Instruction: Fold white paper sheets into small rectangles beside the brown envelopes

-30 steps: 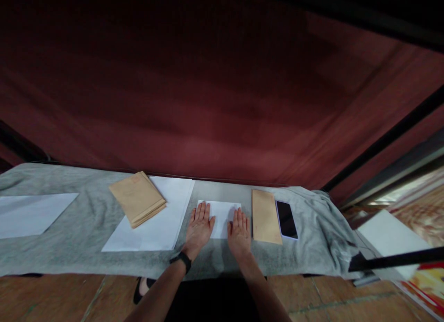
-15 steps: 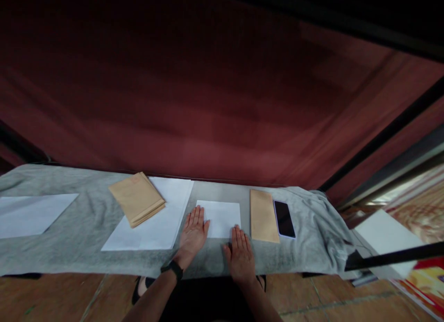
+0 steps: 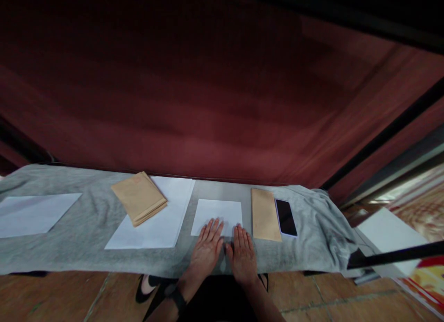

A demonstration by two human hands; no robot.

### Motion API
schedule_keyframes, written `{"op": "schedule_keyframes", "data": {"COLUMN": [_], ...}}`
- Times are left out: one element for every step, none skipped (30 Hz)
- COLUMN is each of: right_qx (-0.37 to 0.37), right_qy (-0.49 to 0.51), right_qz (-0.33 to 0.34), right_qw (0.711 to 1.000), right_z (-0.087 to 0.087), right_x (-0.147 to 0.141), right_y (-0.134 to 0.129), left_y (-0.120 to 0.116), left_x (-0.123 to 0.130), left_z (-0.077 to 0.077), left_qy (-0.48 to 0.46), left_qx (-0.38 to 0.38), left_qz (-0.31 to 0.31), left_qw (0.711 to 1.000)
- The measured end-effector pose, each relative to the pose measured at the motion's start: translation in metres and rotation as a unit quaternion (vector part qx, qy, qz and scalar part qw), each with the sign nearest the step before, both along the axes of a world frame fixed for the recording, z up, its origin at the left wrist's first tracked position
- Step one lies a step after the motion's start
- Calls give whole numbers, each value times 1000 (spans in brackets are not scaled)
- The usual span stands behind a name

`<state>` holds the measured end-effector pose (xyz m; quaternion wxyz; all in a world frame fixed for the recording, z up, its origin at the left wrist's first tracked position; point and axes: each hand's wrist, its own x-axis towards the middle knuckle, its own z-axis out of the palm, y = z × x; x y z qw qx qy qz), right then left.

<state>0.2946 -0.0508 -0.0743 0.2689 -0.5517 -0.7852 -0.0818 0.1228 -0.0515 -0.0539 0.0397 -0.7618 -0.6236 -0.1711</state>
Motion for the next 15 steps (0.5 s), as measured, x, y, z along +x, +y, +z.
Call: {"op": "schedule_keyframes", "data": {"right_qx": [-3, -4, -4, -3, -2, -1, -1, -2, -3, -5, -5, -4, -3, -1, 1], "right_qy": [0, 1, 0, -2, -5, -9, -13, -16, -19, -21, -23, -24, -23, -21, -20], "right_qz": [0, 0, 0, 2, 4, 7, 9, 10, 10, 10, 11, 12, 12, 14, 15], "right_qw": [1000, 1000, 1000, 1000, 1000, 1000, 1000, 1000, 1000, 1000, 1000, 1000, 1000, 1000, 1000], "right_z": [1, 1, 2, 2, 2, 2, 2, 2, 2, 2, 2, 2, 3, 3, 4], "right_x": [0, 0, 1, 1, 2, 3, 4, 4, 5, 5, 5, 5, 5, 4, 4], "right_y": [0, 0, 0, 1, 1, 1, 2, 2, 2, 2, 2, 2, 1, 1, 1], "left_y": [-2, -3, -4, -5, -6, -6, -7, -8, -9, -11, -12, -14, -15, -16, -17], "left_x": [6, 9, 11, 11, 8, 4, -1, -6, -12, -17, -21, -25, -28, -30, -32], "left_z": [0, 0, -1, -1, -1, -1, -2, -2, -2, -2, -3, -3, -4, -5, -6], "left_qy": [2, 5, 8, 10, 12, 14, 16, 16, 16, 14, 11, 7, 5, 3, 1], "left_qx": [-1, -2, -1, 0, 2, 4, 6, 8, 11, 13, 15, 17, 20, 23, 27], "left_qz": [-12, -13, -8, 0, 8, 16, 23, 31, 39, 47, 55, 61, 67, 72, 77], "left_qw": [1000, 1000, 1000, 1000, 1000, 1000, 1000, 999, 999, 999, 998, 998, 998, 997, 997]}}
